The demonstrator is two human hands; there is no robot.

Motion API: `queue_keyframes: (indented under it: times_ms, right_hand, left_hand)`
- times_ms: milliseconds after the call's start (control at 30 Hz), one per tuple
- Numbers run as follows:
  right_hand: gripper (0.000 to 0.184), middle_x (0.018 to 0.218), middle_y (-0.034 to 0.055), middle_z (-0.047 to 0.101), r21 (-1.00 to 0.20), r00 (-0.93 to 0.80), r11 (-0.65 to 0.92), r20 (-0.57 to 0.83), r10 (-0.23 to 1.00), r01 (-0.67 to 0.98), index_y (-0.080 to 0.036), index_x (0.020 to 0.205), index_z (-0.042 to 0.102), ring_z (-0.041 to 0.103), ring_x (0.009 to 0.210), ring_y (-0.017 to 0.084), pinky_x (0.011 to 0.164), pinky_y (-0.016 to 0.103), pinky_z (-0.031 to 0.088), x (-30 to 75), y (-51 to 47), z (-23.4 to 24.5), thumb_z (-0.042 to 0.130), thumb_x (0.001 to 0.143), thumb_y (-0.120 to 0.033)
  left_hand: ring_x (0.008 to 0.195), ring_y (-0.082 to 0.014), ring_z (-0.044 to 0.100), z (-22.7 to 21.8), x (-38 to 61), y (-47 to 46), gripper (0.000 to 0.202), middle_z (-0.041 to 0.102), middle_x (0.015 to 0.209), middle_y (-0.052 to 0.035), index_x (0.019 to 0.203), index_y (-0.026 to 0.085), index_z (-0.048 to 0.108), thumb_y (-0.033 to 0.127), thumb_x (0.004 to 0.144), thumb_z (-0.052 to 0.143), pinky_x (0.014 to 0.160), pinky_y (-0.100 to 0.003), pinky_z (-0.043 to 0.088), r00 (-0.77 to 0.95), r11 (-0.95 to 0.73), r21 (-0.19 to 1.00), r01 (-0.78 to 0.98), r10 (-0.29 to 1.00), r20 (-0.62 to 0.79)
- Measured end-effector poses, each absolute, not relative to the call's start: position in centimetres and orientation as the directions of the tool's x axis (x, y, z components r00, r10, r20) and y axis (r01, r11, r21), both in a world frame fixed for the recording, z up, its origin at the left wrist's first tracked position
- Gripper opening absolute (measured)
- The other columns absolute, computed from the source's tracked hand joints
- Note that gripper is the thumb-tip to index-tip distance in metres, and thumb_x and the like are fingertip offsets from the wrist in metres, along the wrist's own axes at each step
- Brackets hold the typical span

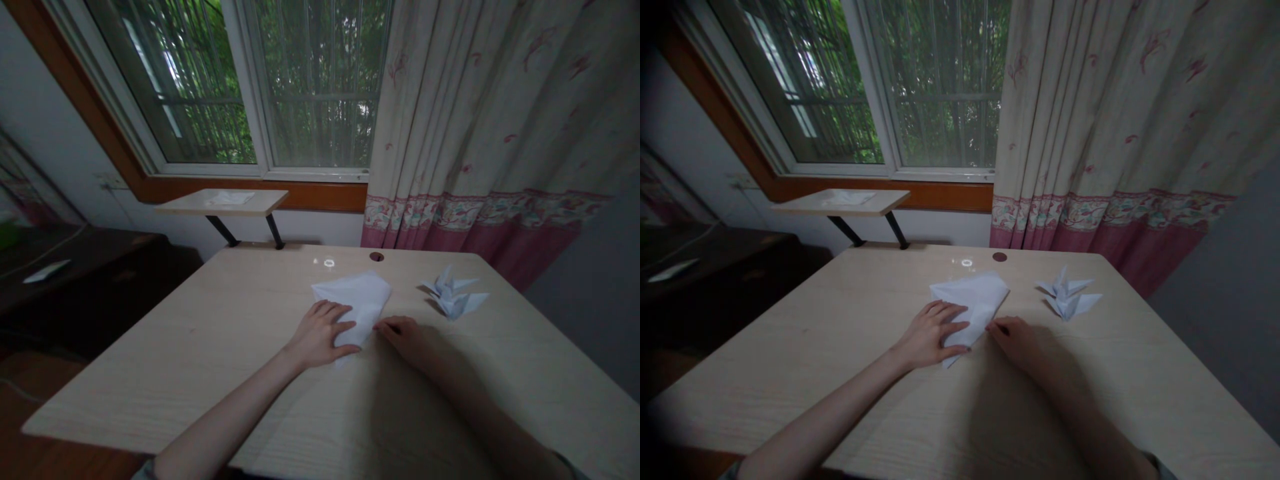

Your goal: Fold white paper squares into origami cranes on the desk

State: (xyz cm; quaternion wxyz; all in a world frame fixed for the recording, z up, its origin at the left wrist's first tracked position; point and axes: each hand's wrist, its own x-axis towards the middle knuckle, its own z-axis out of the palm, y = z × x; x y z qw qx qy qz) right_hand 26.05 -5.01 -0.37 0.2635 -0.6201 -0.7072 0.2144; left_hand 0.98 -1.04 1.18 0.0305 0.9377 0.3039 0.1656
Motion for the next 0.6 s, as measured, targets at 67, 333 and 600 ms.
queue_keyframes:
  times_ms: [67, 333, 600]
  right_hand:
    - [0.027, 0.097, 0.0095, 0.078, -0.638, -0.103, 0.142, 0.097, 0.990, 0.757, -0.019, 0.088, 0.077, 0.070, 0.087, 0.023, 0.080, 0.031, 0.047, 26.0, -5.0, -0.4, 0.052, 0.094, -0.029]
    - [0.025, 0.094, 0.0107, 0.078, -0.661, -0.149, 0.163, 0.078, 0.986, 0.732, -0.018, 0.088, 0.076, 0.069, 0.086, 0.024, 0.079, 0.032, 0.048, 25.9, -5.4, -0.1, 0.054, 0.093, -0.027]
    - [0.020, 0.094, 0.0078, 0.074, -0.638, -0.191, 0.298, 0.232, 0.954, 0.710, -0.020, 0.092, 0.072, 0.066, 0.089, 0.021, 0.084, 0.033, 0.050, 26.0, -5.7, -1.1, 0.053, 0.093, -0.024]
  left_hand:
    - [0.127, -0.0323, 0.052, 1.2, 0.9, -1.0, 0.051, 0.058, 0.140, -0.0069, 0.121, 0.029, 0.069, 0.065, 0.086, 0.063, 0.108, -0.053, 0.036, 0.757, -0.808, 0.154, 0.568, 0.587, 0.286]
    - [0.130, -0.0304, 0.049, 1.1, 0.7, -0.6, 0.042, 0.056, 0.142, -0.0064, 0.129, 0.027, 0.062, 0.045, 0.091, 0.065, 0.109, -0.050, 0.036, 0.758, -0.810, 0.170, 0.561, 0.585, 0.288]
    - [0.130, -0.0266, 0.049, 1.0, 0.3, -0.1, 0.028, 0.056, 0.143, -0.0043, 0.121, 0.025, 0.067, 0.033, 0.095, 0.061, 0.111, -0.048, 0.034, 0.735, -0.803, 0.169, 0.571, 0.592, 0.330]
